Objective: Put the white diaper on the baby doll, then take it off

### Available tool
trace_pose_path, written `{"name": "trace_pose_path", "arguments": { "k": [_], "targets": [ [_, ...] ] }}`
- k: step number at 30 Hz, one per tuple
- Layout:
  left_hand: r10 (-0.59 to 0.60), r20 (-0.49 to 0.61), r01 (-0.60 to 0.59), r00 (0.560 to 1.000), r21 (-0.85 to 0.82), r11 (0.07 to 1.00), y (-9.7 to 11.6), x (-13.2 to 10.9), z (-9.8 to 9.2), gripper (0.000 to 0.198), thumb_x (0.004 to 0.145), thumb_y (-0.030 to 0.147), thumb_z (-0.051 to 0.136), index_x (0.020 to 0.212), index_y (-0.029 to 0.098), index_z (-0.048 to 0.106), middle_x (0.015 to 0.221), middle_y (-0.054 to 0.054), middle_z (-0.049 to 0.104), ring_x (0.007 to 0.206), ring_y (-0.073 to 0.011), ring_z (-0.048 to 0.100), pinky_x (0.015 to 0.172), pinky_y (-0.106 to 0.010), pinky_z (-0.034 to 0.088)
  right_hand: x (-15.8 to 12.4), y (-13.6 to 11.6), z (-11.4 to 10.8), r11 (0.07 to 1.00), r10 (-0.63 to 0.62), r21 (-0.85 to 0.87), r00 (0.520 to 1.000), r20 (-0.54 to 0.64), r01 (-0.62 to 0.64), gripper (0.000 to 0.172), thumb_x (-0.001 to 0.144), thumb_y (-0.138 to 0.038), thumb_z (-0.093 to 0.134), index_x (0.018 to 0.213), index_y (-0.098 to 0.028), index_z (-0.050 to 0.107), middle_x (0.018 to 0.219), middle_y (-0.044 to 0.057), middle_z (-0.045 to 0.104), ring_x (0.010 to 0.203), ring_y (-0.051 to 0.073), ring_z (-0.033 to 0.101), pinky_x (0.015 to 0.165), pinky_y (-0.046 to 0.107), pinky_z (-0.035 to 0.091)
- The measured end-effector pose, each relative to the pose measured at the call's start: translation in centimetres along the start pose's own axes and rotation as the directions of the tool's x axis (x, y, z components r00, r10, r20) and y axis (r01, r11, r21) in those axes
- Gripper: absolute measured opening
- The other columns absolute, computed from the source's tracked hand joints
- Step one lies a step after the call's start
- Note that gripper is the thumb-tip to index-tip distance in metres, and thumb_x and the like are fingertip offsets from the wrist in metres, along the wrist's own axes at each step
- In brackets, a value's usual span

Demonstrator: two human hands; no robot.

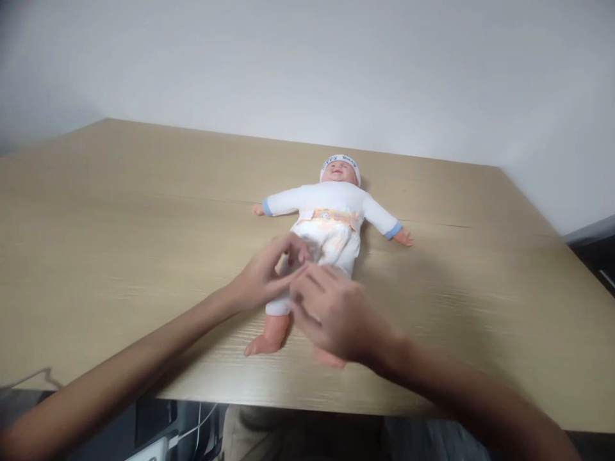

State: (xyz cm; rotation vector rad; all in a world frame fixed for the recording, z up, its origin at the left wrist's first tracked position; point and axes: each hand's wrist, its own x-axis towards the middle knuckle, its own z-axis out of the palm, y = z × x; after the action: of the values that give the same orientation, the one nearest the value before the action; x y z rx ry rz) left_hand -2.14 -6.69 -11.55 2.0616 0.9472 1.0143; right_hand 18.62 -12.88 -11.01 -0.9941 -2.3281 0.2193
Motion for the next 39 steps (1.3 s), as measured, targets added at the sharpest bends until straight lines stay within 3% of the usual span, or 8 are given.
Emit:
{"name": "trace_pose_path", "arguments": {
  "k": [2,4,8,14,22,27,29,39],
  "targets": [
    [0.076,0.239,-0.111,0.968,0.134,0.985,0.1,-1.8,-0.8,0.016,0.107,0.039,0.065,0.099,0.025,0.064,0.097,-0.003,0.074,0.091,-0.0235,0.059,0.091,-0.041,0.044,-2.5,-0.8,0.8,0.998,-0.026,0.066,0.996,0.081,0.02,0.015,0.109,-0.032,0.063,0.095,-0.027,0.067,0.102,0.008,0.075,0.095,0.027,0.071,0.086,0.04,0.059],
    [0.087,0.334,-0.176,0.939,0.245,0.953,-0.6,-3.0,-1.4,0.018,0.11,0.039,0.062,0.099,0.025,0.067,0.099,-0.003,0.077,0.098,-0.0259,0.059,0.094,-0.042,0.041,-4.2,-0.2,1.4,0.997,0.067,0.037,0.988,0.141,-0.073,0.017,0.109,-0.027,0.06,0.093,-0.025,0.064,0.092,0.005,0.073,0.085,0.023,0.069,0.078,0.035,0.054],
    [0.0,0.284,-0.084,0.959,0.283,0.956,-2.6,-3.6,-1.1,0.02,0.108,0.043,0.067,0.103,0.025,0.065,0.1,-0.002,0.076,0.099,-0.0253,0.06,0.094,-0.039,0.043,-4.7,2.5,1.3,0.928,0.369,-0.087,0.924,0.097,-0.361,0.022,0.111,-0.029,0.058,0.089,-0.024,0.059,0.077,0.0,0.067,0.067,0.018,0.06,0.067,0.031,0.041],
    [-0.16,0.08,0.119,0.984,0.376,0.919,-2.3,-2.2,1.4,0.047,0.1,0.061,0.077,0.085,0.024,0.052,0.081,-0.001,0.068,0.079,-0.0232,0.057,0.087,-0.04,0.042,-3.0,2.5,1.9,0.792,0.577,-0.235,0.817,-0.012,-0.563,0.022,0.109,-0.044,0.066,0.112,-0.022,0.066,0.065,-0.004,0.062,0.057,0.019,0.057,0.06,0.03,0.027],
    [-0.078,0.057,0.051,0.995,0.371,0.927,-2.5,-2.4,1.8,0.034,0.104,0.039,0.07,0.078,0.023,0.055,0.077,-0.001,0.063,0.085,-0.0243,0.059,0.089,-0.04,0.042,-3.9,2.0,3.8,0.879,0.395,-0.222,0.905,-0.155,-0.422,0.013,0.108,-0.032,0.065,0.11,-0.022,0.072,0.108,0.008,0.076,0.082,0.022,0.073,0.066,0.032,0.044],
    [0.026,0.007,-0.027,1.0,0.258,0.966,-2.4,-2.5,1.5,0.019,0.106,0.037,0.067,0.096,0.021,0.063,0.128,-0.011,0.069,0.117,-0.0284,0.064,0.102,-0.041,0.049,-4.4,1.8,3.7,0.904,0.38,-0.14,0.909,-0.169,-0.404,0.019,0.108,-0.031,0.064,0.12,-0.022,0.075,0.132,0.011,0.076,0.097,0.026,0.078,0.078,0.036,0.057],
    [0.044,0.004,-0.043,0.999,0.236,0.971,-2.3,-2.6,1.3,0.016,0.107,0.035,0.066,0.099,0.021,0.063,0.135,-0.011,0.068,0.123,-0.0284,0.064,0.107,-0.041,0.048,-4.4,1.8,3.6,0.912,0.38,-0.095,0.908,-0.176,-0.4,0.019,0.107,-0.03,0.064,0.121,-0.022,0.075,0.136,0.012,0.076,0.104,0.027,0.079,0.082,0.038,0.059],
    [0.005,0.062,-0.018,0.998,0.197,0.98,-2.9,-2.2,1.0,0.012,0.102,0.032,0.067,0.098,0.021,0.063,0.09,-0.002,0.063,0.092,-0.0239,0.057,0.086,-0.037,0.046,-3.9,1.4,3.8,0.889,0.45,-0.078,0.893,-0.022,-0.45,0.035,0.105,-0.035,0.063,0.133,-0.016,0.066,0.119,0.015,0.081,0.1,0.035,0.078,0.086,0.047,0.06]
  ]
}}
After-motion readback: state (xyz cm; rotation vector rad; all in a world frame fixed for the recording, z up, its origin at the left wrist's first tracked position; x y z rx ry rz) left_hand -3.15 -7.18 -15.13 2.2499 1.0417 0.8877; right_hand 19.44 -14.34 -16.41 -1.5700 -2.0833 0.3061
